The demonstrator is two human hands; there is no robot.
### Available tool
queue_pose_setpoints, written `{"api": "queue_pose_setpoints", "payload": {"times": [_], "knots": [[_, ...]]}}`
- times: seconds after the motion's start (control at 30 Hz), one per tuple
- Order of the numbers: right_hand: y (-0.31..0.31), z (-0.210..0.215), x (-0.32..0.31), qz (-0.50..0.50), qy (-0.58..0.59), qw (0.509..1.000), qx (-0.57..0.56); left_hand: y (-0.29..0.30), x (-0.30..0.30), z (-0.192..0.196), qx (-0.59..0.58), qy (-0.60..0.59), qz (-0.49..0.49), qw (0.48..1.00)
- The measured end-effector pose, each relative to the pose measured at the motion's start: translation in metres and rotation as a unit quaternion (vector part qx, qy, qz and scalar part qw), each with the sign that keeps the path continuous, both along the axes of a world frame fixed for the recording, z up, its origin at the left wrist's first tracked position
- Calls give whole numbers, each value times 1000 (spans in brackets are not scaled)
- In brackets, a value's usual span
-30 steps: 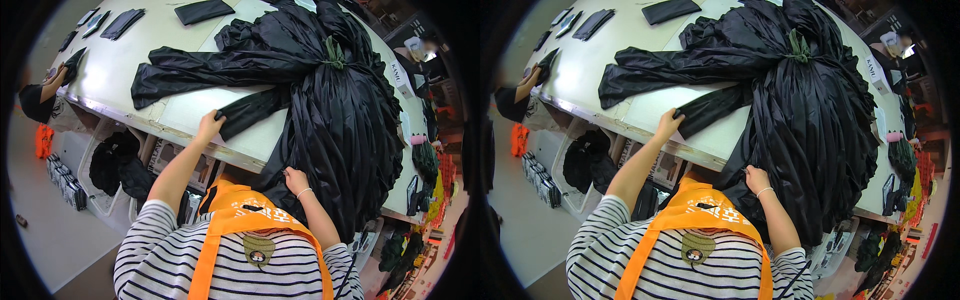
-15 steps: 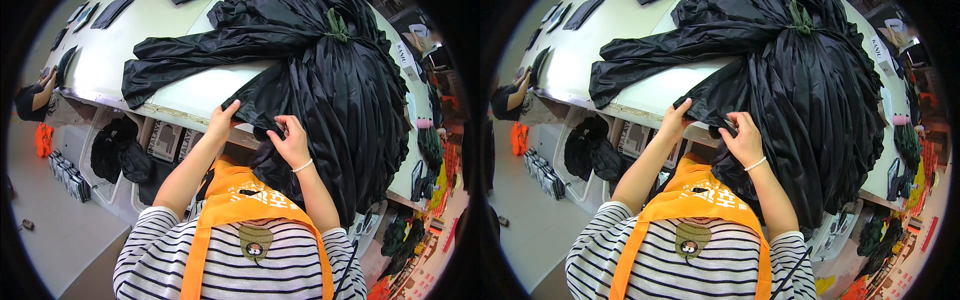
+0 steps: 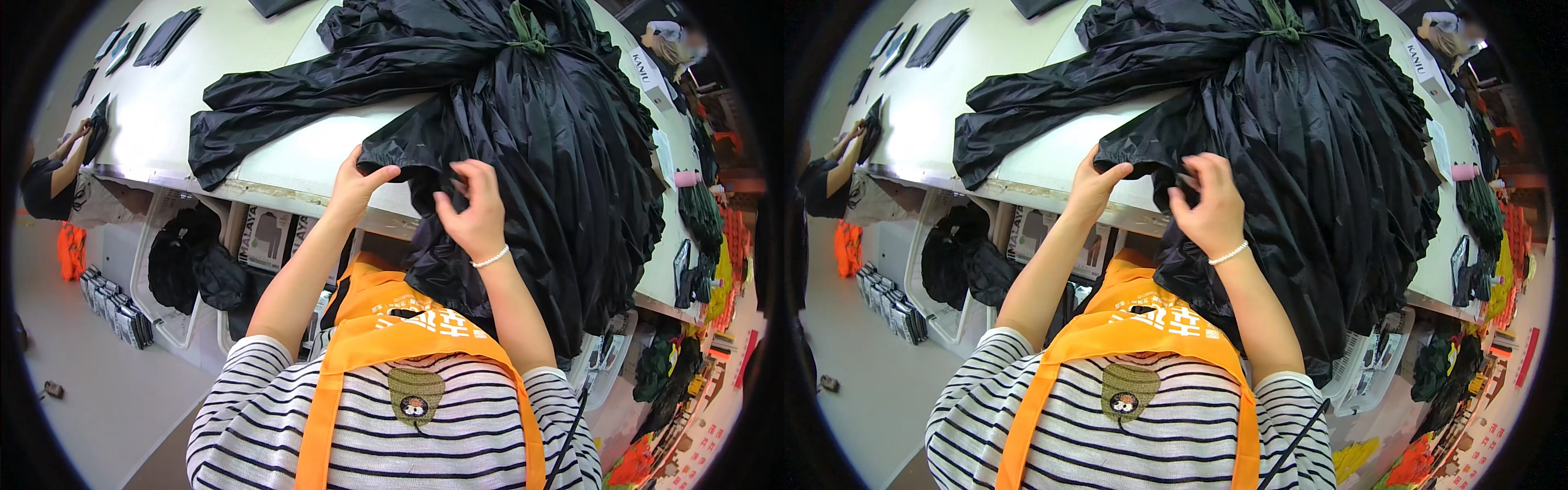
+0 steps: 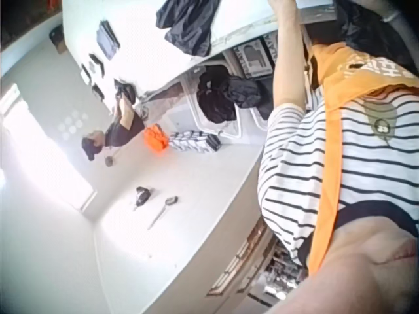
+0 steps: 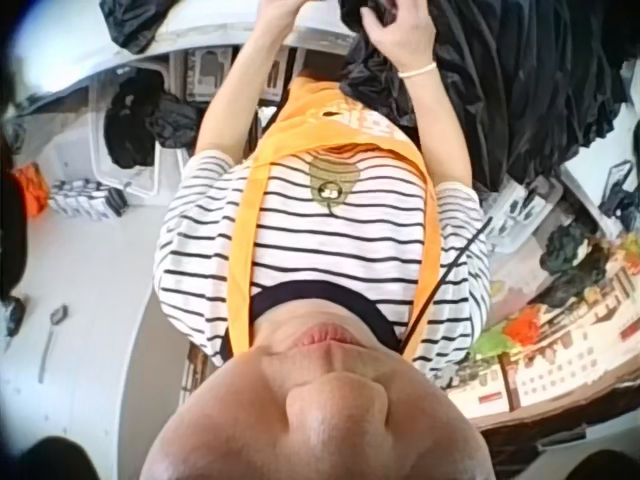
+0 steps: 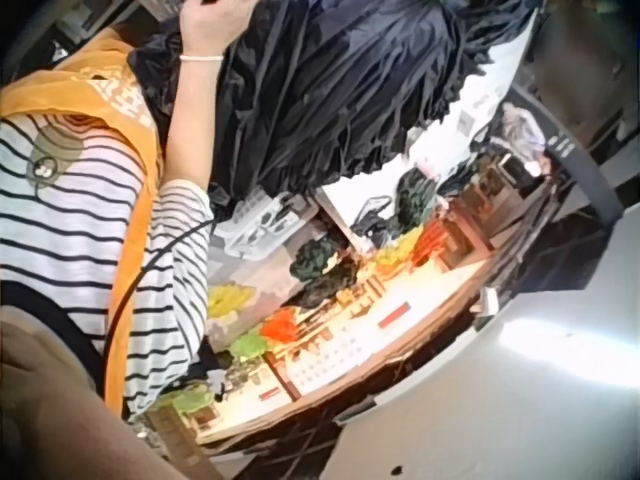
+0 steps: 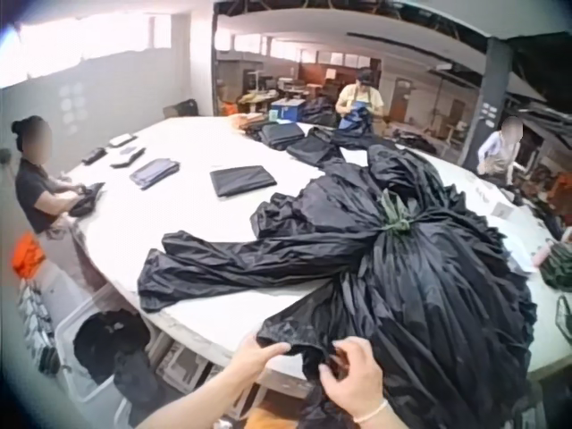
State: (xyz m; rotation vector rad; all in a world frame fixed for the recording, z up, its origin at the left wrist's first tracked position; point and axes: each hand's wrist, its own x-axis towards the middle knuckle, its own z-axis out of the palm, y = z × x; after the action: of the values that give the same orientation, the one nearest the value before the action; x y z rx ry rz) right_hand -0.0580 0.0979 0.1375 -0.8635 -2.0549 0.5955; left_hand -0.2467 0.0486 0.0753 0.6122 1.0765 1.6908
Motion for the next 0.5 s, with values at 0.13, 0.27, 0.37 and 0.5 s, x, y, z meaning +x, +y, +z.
{"api": "queue_pose_setpoints", "payload": {"times": [0.13,0.27,0.37,0.5], "knots": [[2,5,-17,19,-15,1000,-17,4,2,18,-50,125,-42,990],[22,4,-18,37,-15,992,-123,13,2,24,36,452,132,881],[30,-3,-14,84,45,944,-315,21,-6,26,119,435,-5,893],[42,-1,-11,132,99,895,-415,27,-6,12,20,148,-155,977]]}}
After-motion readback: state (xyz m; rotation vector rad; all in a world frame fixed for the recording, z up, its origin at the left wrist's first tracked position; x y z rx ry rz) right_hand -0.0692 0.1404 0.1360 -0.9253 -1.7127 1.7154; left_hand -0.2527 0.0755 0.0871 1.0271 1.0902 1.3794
